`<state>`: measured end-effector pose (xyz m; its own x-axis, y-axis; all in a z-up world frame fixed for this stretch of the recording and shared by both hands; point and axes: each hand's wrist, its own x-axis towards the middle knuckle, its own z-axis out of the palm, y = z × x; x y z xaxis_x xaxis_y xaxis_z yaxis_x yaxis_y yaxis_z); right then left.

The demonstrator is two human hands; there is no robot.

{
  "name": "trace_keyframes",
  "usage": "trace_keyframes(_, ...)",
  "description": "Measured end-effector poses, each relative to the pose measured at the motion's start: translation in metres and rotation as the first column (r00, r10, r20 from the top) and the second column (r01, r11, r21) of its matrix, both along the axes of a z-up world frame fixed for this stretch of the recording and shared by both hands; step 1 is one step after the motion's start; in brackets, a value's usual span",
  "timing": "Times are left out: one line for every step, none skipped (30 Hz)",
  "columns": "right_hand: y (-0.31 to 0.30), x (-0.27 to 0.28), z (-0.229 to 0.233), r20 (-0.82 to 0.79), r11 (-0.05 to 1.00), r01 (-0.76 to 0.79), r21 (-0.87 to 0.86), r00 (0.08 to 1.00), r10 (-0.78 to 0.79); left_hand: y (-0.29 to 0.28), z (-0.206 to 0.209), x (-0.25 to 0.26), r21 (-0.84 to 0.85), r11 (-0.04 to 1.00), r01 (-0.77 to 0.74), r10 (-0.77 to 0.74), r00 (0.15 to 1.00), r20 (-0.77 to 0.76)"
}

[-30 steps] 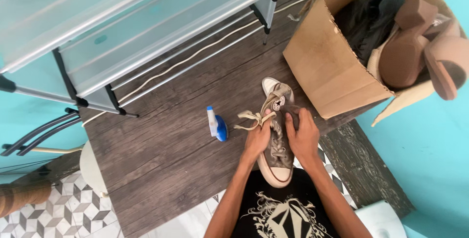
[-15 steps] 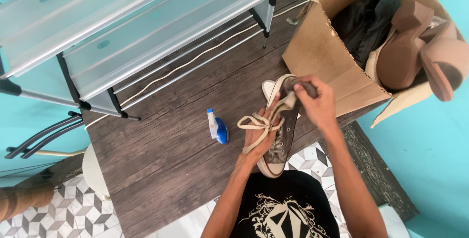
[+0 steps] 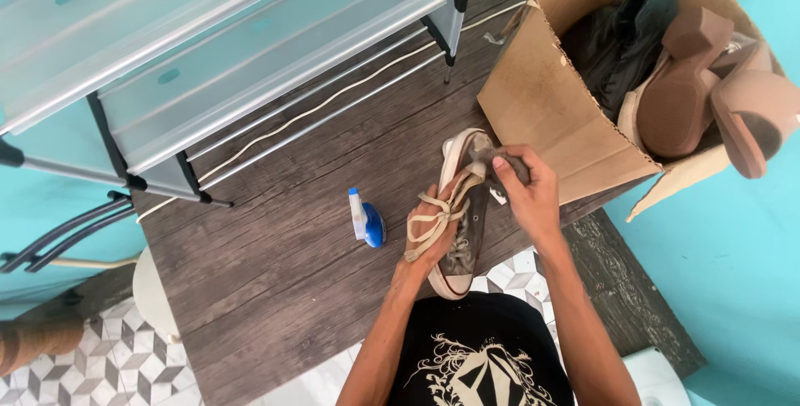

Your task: The person cleans a single high-top sneaker using a spray bottle, a white brush, and a dark abrasive pad. They spray the shoe, scrub the upper and sole with the brush, and then scrub the sole and upper with the abrasive pad. The person places the cleaned shoe on a metal rack.

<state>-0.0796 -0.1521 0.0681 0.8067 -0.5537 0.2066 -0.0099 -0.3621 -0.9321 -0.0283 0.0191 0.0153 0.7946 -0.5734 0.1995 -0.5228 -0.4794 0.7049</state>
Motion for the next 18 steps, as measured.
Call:
trace_keyframes(-0.003,0.005,0.000,-0.013,0.998,-0.006,-0.065,1.000,0.006,0.003,-0.006,0.000,-0.039,0.999,-0.004,0.009,0.994,0.111)
trace_keyframes(-0.007,0.013,-0.002,-0.019,0.997,0.007,-0.081,1.000,-0.008,0.006,-0.011,-0.003,-0.067,0.998,0.017,-0.015,0.999,0.030)
trace_keyframes(-0.015,0.020,-0.005,-0.028,0.995,0.027,-0.099,0.999,-0.030,0.007,-0.017,-0.009,-0.098,0.994,0.045,-0.050,0.997,-0.051)
trace_keyframes(-0.021,0.025,-0.011,-0.036,0.992,0.048,-0.116,0.998,-0.052,0.008,-0.022,-0.013,-0.131,0.989,0.070,-0.087,0.987,-0.132)
trace_keyframes(-0.025,0.028,-0.020,-0.047,0.981,0.074,-0.181,0.995,-0.084,0.008,-0.026,-0.014,-0.103,0.994,0.039,-0.055,0.985,-0.164)
trace_keyframes(-0.028,0.030,-0.031,-0.055,0.964,0.100,-0.245,0.992,-0.116,0.009,-0.030,-0.014,-0.073,0.997,0.008,-0.022,0.981,-0.195)
trace_keyframes(-0.031,0.032,-0.045,-0.058,0.943,0.124,-0.310,0.987,-0.149,0.008,-0.033,-0.012,-0.045,0.999,-0.021,0.010,0.975,-0.222)
trace_keyframes(-0.034,0.035,-0.062,-0.095,0.966,0.122,-0.227,0.985,-0.147,0.007,-0.035,-0.008,-0.094,0.995,-0.040,0.034,0.997,-0.065)
trace_keyframes(-0.033,0.033,-0.082,-0.142,0.983,0.120,-0.141,0.980,-0.140,0.009,-0.036,-0.008,-0.142,0.989,-0.051,0.063,0.995,0.082)
trace_keyframes(-0.033,0.031,-0.105,-0.189,0.991,0.122,-0.053,0.973,-0.130,0.010,-0.037,-0.010,-0.190,0.980,-0.052,0.095,0.970,0.225)
trace_keyframes(-0.031,0.028,-0.128,-0.180,0.989,0.103,-0.111,0.976,-0.122,0.009,-0.036,-0.010,-0.211,0.970,-0.122,0.115,0.992,-0.046)
trace_keyframes(-0.029,0.023,-0.150,-0.171,0.982,0.083,-0.168,0.979,-0.112,0.007,-0.034,-0.008,-0.212,0.958,-0.192,0.119,0.942,-0.315)
trace_keyframes(-0.029,0.018,-0.170,-0.158,0.972,0.064,-0.227,0.982,-0.101,0.004,-0.031,-0.003,-0.200,0.945,-0.258,0.107,0.824,-0.556)
trace_keyframes(-0.026,0.011,-0.188,-0.225,0.983,0.008,-0.182,0.973,-0.049,0.005,-0.028,0.000,-0.181,0.948,-0.262,0.131,0.838,-0.530)
trace_keyframes(-0.020,0.002,-0.204,-0.291,0.990,-0.046,-0.130,0.957,0.006,0.007,-0.025,0.002,-0.161,0.950,-0.268,0.154,0.850,-0.503)
trace_keyframes(-0.014,-0.006,-0.217,-0.352,0.993,-0.096,-0.075,0.934,0.064,0.009,-0.023,0.003,-0.140,0.952,-0.273,0.177,0.862,-0.476)
trace_keyframes(-0.011,-0.010,-0.226,-0.335,0.978,-0.196,-0.072,0.928,0.161,0.011,-0.021,0.005,-0.130,0.954,-0.271,0.171,0.845,-0.506)
trace_keyframes(-0.007,-0.014,-0.233,-0.318,0.953,-0.293,-0.071,0.913,0.257,0.013,-0.020,0.007,-0.121,0.956,-0.268,0.164,0.828,-0.536)
